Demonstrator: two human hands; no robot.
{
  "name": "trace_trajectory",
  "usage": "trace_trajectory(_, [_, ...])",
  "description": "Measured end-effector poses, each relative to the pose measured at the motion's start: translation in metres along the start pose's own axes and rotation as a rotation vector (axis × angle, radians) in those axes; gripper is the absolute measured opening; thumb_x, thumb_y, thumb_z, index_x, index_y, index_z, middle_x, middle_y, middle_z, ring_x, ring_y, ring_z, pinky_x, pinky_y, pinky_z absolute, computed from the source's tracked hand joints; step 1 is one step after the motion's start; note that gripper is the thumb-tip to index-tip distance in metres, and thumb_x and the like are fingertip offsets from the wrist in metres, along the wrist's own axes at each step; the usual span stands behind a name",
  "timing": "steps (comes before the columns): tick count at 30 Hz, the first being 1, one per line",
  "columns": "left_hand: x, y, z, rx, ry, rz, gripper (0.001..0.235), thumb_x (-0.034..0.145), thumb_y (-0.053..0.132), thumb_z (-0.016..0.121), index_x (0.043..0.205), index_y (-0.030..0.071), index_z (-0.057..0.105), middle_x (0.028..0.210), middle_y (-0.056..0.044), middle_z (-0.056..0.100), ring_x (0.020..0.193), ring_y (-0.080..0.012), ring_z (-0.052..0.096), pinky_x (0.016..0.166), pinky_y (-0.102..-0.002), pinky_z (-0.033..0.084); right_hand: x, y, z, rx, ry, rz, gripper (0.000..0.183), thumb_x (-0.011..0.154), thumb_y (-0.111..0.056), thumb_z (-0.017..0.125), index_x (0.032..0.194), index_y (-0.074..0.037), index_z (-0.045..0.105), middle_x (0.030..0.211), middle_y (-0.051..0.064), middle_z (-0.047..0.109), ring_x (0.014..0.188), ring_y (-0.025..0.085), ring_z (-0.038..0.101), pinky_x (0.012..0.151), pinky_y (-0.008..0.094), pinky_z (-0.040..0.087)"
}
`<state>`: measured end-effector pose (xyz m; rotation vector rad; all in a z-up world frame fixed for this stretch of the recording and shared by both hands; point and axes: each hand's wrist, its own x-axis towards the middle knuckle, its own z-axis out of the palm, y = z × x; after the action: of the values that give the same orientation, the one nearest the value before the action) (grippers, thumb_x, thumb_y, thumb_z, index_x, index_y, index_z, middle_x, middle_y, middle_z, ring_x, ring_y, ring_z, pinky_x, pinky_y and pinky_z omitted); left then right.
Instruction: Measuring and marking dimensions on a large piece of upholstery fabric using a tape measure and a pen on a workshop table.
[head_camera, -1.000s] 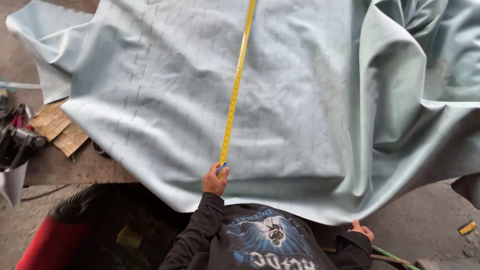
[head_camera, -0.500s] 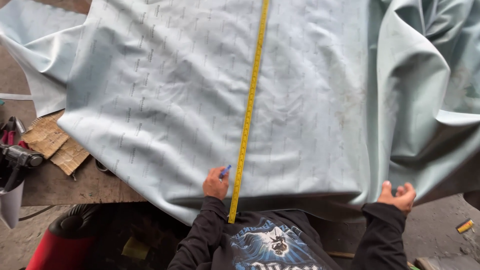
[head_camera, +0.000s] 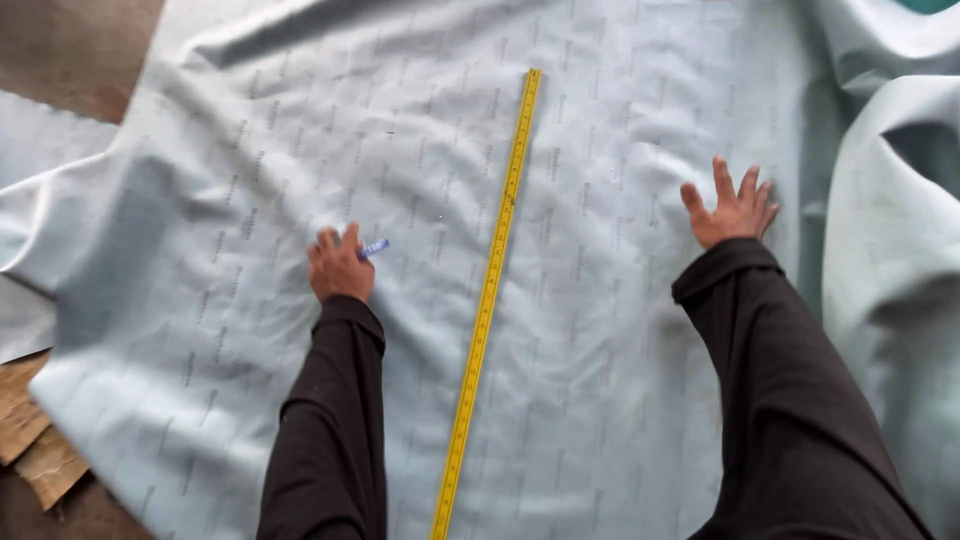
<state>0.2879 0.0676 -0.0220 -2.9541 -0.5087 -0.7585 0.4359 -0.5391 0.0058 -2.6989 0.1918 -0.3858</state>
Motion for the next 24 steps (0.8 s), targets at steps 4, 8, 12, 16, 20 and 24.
trace_trajectory(4, [0.079, 0.027, 0.014, -0.081, -0.019, 0.064, 0.027, 0.101, 0.036, 0.072, 0.127, 0.03, 0.073, 0.133, -0.008, 0.05, 0.094, -0.04, 0.054, 0.064, -0.054, 0.054, 0.059, -0.047, -0.008, -0.081, -0.582, 0.323, 0.108, 0.075, -0.099, 0.017, 0.169, -0.046, 0.011, 0.174, 0.008, -0.021, 0.154, 0.041, -0.028, 0.122, 0.065, -0.02])
trace_trajectory(8, [0.115, 0.032, 0.031, -0.072, -0.236, 0.052, 0.073, 0.092, 0.082, 0.061, 0.145, 0.033, 0.066, 0.147, -0.005, 0.046, 0.106, -0.0418, 0.048, 0.075, -0.057, 0.052, 0.054, -0.047, 0.006, -0.165, -0.45, 0.244, 0.115, 0.072, -0.103, 0.021, 0.171, -0.045, 0.016, 0.174, 0.014, -0.014, 0.153, 0.047, -0.022, 0.119, 0.074, -0.015])
trace_trajectory(12, [0.145, 0.029, 0.057, -0.051, -0.185, 0.113, 0.083, 0.098, 0.09, 0.051, 0.15, 0.027, 0.06, 0.15, -0.012, 0.05, 0.102, -0.0363, 0.047, 0.071, -0.044, 0.047, 0.058, -0.056, 0.006, -0.162, -0.448, 0.247, 0.117, 0.074, -0.102, 0.023, 0.174, -0.043, 0.016, 0.172, 0.013, -0.016, 0.151, 0.044, -0.023, 0.121, 0.076, -0.014])
trace_trajectory(16, [0.172, 0.028, 0.079, -0.064, -0.085, 0.196, 0.072, 0.1, 0.079, 0.071, 0.145, 0.024, 0.071, 0.148, -0.012, 0.056, 0.101, -0.0444, 0.05, 0.072, -0.059, 0.05, 0.057, -0.053, 0.013, -0.177, -0.443, 0.242, 0.123, 0.071, -0.105, 0.02, 0.176, -0.042, 0.018, 0.172, 0.012, -0.016, 0.152, 0.044, -0.022, 0.121, 0.078, -0.013])
trace_trajectory(20, [0.177, 0.022, 0.1, -0.087, -0.023, 0.267, 0.055, 0.105, 0.065, 0.082, 0.139, 0.023, 0.076, 0.138, -0.008, 0.062, 0.096, -0.0412, 0.05, 0.064, -0.055, 0.049, 0.055, -0.046, 0.044, -0.244, -0.446, 0.191, 0.107, 0.088, -0.097, 0.026, 0.18, -0.043, 0.016, 0.171, 0.01, -0.013, 0.151, 0.042, -0.019, 0.124, 0.08, -0.007])
trace_trajectory(24, [0.187, 0.019, 0.111, -0.081, 0.035, 0.279, 0.045, 0.097, 0.067, 0.088, 0.107, 0.024, 0.081, 0.102, -0.002, 0.076, 0.096, -0.0402, 0.052, 0.06, -0.057, 0.049, 0.056, -0.056, 0.038, -0.25, -0.461, 0.214, 0.11, 0.086, -0.096, 0.022, 0.179, -0.039, 0.013, 0.173, 0.012, -0.011, 0.151, 0.042, -0.017, 0.125, 0.077, -0.009])
